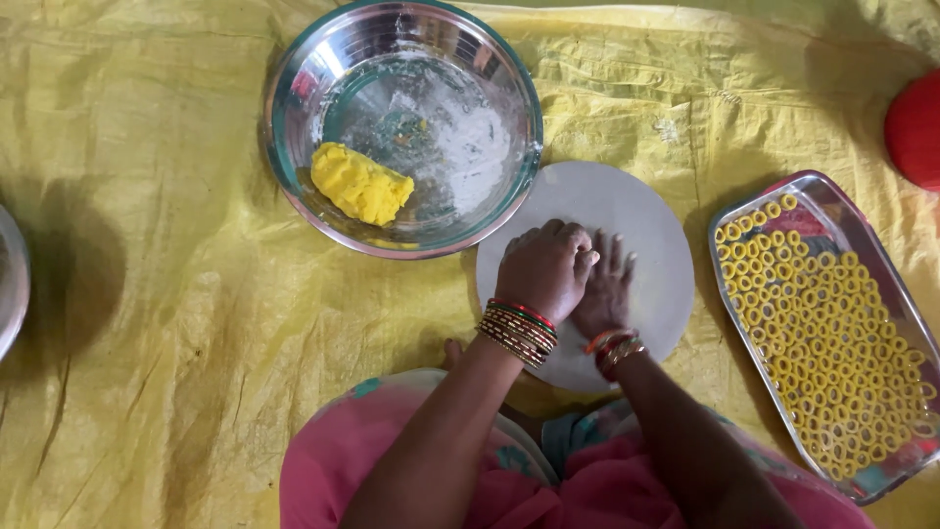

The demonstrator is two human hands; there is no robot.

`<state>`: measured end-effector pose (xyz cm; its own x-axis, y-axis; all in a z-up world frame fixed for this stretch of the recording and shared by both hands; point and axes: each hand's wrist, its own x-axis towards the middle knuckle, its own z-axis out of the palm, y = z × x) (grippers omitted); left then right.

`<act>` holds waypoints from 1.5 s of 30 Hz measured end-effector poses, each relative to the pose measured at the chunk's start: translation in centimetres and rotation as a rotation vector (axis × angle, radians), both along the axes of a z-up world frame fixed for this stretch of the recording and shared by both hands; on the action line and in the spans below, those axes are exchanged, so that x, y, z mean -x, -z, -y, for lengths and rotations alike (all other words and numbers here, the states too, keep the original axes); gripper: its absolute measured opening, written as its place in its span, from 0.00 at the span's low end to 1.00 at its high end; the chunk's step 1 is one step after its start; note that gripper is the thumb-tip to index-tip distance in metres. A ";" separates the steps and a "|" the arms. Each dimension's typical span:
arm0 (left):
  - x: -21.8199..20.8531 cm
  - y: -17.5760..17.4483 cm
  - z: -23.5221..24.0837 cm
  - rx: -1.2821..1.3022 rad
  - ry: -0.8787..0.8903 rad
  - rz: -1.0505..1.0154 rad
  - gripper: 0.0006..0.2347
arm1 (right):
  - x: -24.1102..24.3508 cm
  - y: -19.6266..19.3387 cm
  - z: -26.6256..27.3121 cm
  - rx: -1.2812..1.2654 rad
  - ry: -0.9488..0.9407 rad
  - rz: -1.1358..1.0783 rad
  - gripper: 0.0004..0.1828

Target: The person rolls yellow dough into a thin rope on a round board, then forms small rings by joining the ends and places them on a metal tray. The process is repeated continuously with dough from a nearby bowl.

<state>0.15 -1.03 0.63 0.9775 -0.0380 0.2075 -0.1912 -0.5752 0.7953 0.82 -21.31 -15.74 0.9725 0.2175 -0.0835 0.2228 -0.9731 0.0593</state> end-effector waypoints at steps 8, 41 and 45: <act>-0.1 -0.5 -0.5 0.035 -0.003 -0.005 0.05 | -5.3 -4.2 5.9 -0.172 0.287 0.177 0.42; -0.4 -0.5 -0.8 0.029 0.016 -0.042 0.06 | -1.6 -2.0 0.3 0.171 0.038 0.064 0.44; -0.3 0.0 -0.7 0.033 0.006 -0.008 0.06 | 1.1 -0.1 -1.7 0.049 -0.054 -0.150 0.47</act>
<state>0.48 -0.29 0.60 0.9789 -0.0374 0.2011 -0.1884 -0.5472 0.8155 -0.31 -19.57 -15.66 0.9354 0.2613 -0.2383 0.2846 -0.9562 0.0685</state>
